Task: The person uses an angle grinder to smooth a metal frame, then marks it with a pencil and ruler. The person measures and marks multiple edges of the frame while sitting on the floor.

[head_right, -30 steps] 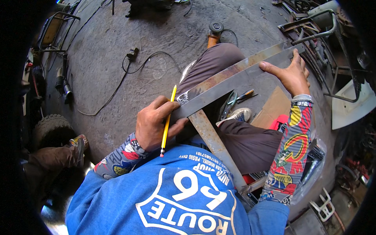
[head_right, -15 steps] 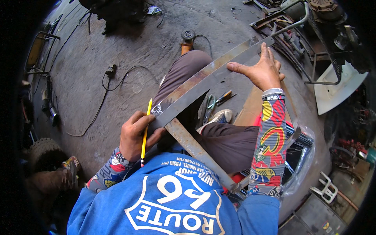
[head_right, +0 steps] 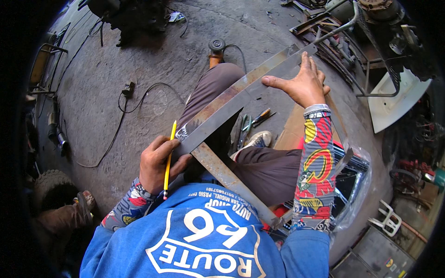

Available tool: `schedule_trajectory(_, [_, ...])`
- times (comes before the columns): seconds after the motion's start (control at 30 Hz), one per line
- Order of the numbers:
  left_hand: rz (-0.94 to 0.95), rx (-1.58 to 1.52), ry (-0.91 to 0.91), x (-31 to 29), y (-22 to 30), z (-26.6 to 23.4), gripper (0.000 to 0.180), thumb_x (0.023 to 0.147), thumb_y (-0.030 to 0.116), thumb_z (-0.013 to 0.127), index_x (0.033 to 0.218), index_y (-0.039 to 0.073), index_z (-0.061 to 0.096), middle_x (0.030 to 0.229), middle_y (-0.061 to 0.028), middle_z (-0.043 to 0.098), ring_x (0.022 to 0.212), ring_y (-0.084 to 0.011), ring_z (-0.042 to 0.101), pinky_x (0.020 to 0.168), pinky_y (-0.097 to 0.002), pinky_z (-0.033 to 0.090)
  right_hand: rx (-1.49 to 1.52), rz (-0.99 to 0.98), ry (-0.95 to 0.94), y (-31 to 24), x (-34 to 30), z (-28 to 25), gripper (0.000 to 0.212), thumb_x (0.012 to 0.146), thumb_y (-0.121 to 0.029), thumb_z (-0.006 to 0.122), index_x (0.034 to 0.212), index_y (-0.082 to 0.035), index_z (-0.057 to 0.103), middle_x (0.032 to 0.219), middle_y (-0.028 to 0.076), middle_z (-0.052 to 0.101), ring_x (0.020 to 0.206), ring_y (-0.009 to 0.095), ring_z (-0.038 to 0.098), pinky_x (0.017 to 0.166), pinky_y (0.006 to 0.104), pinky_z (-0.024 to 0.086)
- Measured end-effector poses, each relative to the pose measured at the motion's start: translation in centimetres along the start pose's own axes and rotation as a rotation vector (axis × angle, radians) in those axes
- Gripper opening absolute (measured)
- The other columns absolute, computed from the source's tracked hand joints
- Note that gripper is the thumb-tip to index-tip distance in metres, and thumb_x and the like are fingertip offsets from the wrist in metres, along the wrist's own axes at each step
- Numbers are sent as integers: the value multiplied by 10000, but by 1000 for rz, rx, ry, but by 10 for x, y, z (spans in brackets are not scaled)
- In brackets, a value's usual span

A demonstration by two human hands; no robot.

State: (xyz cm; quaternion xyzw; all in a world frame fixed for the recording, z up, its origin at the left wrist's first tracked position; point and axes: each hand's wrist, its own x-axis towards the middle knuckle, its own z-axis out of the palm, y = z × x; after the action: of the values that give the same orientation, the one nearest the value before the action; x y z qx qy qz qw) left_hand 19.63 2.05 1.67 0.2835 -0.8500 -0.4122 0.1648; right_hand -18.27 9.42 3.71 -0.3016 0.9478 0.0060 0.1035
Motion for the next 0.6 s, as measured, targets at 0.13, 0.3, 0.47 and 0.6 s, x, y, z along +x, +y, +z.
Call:
schedule_trajectory(0.13, [1,-10,6,-1,-1,1,361,820,173,833,1098,-3,686,948,-181,648,774,-327,707,652,-391,563,-8,1,-10,1,2,0,1519,481,-823,854,1632,-61,222,1670,200,278,1532,422,252,1194,636,219])
schedule_trajectory(0.3, [-6,-17,9,-4,-3,1,366,816,187,835,1103,15,686,960,-178,656,785,-335,707,662,-392,568,-40,-11,-32,2,3,1,1530,492,-800,864,1638,-50,183,1675,205,263,1539,428,235,1193,654,207])
schedule_trajectory(0.47, [6,6,26,-5,-6,1,368,817,210,849,1087,14,694,953,-172,661,770,-316,705,647,-375,564,-52,-27,-22,2,5,4,1542,478,-809,865,1645,-73,178,1663,219,278,1527,441,262,1181,659,225])
schedule_trajectory(0.6, [-20,16,9,-4,-4,0,360,811,207,838,1086,31,687,968,-154,663,788,-325,709,665,-388,570,-48,-26,-9,3,7,6,1545,468,-819,861,1644,-76,190,1658,219,290,1522,443,273,1175,659,232])
